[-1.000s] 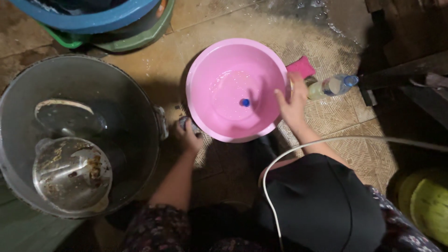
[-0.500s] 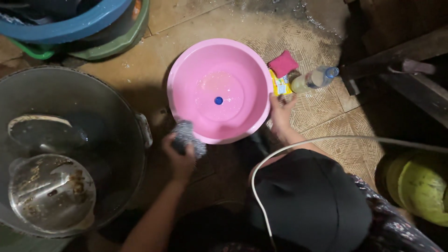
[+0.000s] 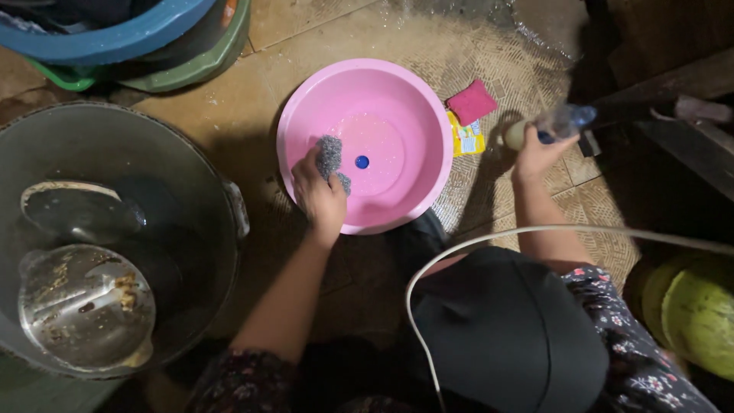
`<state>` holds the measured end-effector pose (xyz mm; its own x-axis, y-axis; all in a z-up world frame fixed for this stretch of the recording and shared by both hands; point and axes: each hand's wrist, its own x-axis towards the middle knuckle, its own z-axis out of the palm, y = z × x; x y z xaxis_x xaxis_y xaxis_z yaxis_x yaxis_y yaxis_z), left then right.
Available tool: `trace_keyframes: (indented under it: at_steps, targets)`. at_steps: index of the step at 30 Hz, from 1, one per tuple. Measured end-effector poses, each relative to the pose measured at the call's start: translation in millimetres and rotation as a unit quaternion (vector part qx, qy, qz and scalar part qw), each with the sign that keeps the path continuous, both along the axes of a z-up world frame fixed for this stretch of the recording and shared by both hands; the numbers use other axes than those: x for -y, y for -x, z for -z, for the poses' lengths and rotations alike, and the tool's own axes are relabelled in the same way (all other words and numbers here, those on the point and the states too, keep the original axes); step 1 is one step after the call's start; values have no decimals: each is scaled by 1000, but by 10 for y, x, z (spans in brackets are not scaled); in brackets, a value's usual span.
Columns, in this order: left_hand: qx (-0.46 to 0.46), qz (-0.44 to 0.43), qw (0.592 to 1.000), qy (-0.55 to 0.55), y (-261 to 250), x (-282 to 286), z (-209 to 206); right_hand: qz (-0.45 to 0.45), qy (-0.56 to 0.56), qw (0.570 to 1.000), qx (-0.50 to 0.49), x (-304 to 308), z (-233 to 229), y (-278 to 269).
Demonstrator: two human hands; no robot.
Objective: Washing kitchen utensils and a blender jar in a basin on the floor.
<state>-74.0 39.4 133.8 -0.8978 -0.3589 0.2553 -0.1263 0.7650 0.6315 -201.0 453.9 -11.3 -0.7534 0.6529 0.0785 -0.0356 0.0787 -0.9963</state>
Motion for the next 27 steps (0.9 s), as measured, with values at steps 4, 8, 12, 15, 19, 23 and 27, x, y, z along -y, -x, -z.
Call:
trace_keyframes:
  at_steps: [4, 8, 12, 15, 19, 23, 27]
  targets:
    - [90, -51, 995, -6, 92, 63, 238, -60, -80, 994, -41, -47, -217, -42]
    - [155, -50, 987, -17, 120, 57, 309, -228, 105, 963, 103, 142, -963, 33]
    - [126, -11, 992, 27, 104, 45, 537, -380, 268, 847, 257, 459, -1036, 346]
    - [189, -18, 975, 119, 60, 23, 543, -397, 327, 776, 365, 820, -1206, 437]
    - [221, 3, 967, 127, 73, 27, 516, -459, 501, 666, 308, 968, -1163, 522]
    - [265, 12, 951, 158, 110, 35, 549, -459, 633, 563, 266, 986, -1253, 506]
    - [325, 15, 932, 158, 139, 52, 577, -446, 642, 577, 235, 921, -1301, 450]
